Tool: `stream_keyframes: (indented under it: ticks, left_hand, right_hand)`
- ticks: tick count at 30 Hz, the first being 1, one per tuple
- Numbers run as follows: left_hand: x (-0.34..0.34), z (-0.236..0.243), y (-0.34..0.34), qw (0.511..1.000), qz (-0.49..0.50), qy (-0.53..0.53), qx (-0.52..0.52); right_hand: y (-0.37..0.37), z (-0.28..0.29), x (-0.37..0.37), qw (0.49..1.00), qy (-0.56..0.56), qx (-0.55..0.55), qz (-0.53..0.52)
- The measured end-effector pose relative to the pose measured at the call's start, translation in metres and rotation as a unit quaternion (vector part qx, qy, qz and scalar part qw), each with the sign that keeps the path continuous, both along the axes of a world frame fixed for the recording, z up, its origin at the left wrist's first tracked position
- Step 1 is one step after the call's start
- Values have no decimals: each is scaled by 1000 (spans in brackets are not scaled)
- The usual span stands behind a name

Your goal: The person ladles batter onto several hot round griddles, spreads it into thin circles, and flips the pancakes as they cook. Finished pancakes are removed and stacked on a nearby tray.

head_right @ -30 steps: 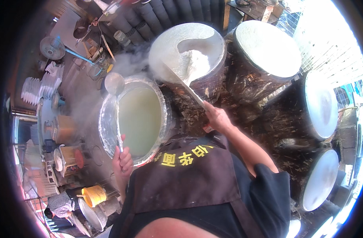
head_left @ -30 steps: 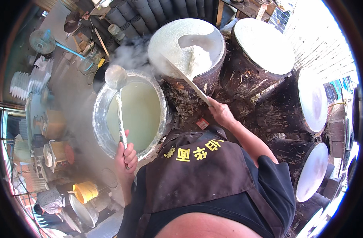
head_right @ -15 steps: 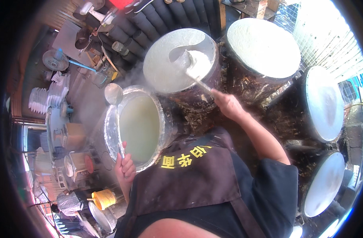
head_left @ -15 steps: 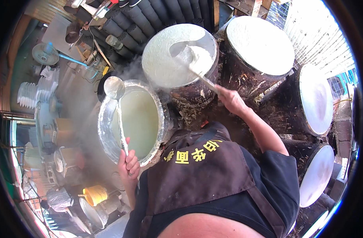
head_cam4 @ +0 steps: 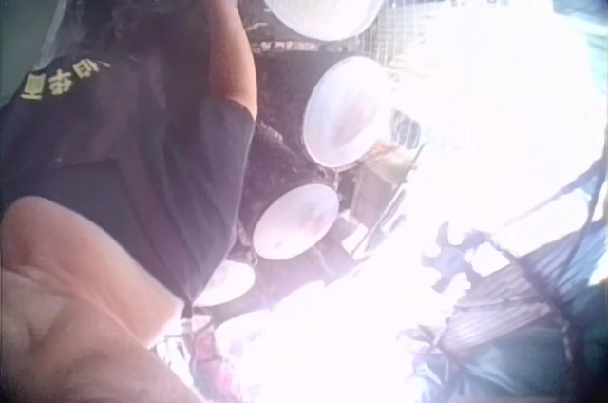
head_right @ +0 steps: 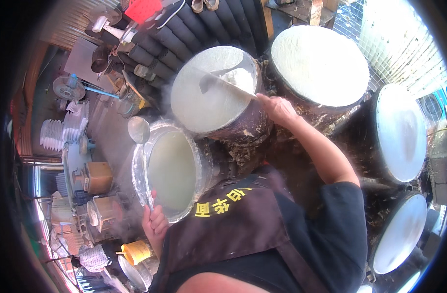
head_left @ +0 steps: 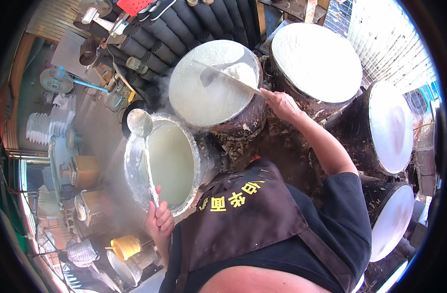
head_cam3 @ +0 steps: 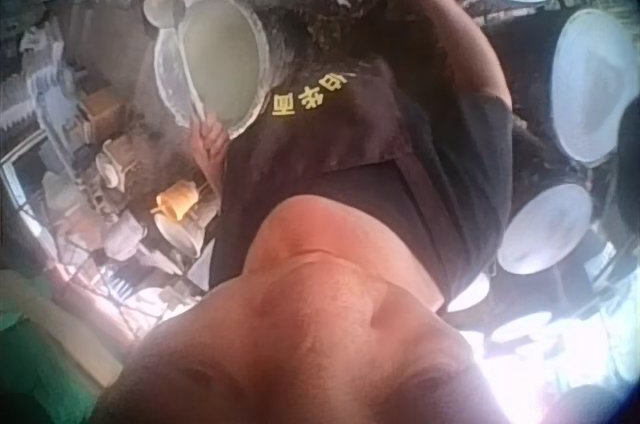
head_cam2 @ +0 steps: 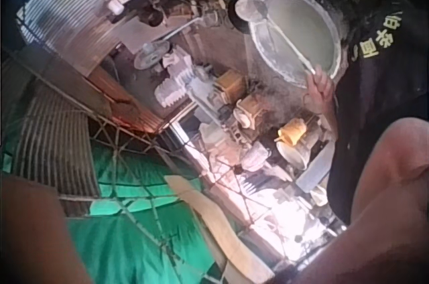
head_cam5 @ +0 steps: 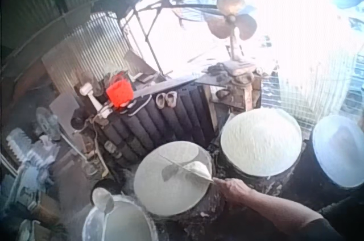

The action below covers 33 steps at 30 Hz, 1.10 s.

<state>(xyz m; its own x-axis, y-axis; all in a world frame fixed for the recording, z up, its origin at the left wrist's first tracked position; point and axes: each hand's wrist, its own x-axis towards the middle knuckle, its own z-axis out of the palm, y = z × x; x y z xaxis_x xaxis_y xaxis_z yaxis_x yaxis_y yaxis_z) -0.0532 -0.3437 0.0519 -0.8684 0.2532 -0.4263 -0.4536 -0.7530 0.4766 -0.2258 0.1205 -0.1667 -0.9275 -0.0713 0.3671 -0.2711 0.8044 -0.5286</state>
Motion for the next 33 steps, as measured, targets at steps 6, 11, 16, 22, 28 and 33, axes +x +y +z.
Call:
stream_keyframes:
  ticks: [6,11,16,22,28,33]
  left_hand:
    - [-15,7,16,1000,-25,-3,14]
    - [-13,13,31,999,-36,9,11]
    - [-8,7,22,999,-31,-5,-42]
    - [-29,17,53,998,-59,0,11]
    - [-31,26,60,996,-89,11,-10]
    - [-36,22,63,996,-90,1,5]
  right_hand:
    - [17,6,-106,997,-47,-8,-67]
    - [-23,48,-86,988,-116,-89,-48]
    - [-48,48,38,963,-64,-237,-111]
    - [-65,42,-25,945,-227,-160,-170]
    - [-43,34,-28,940,-135,-236,-208]
    - [-85,39,-33,967,-156,-141,-147]
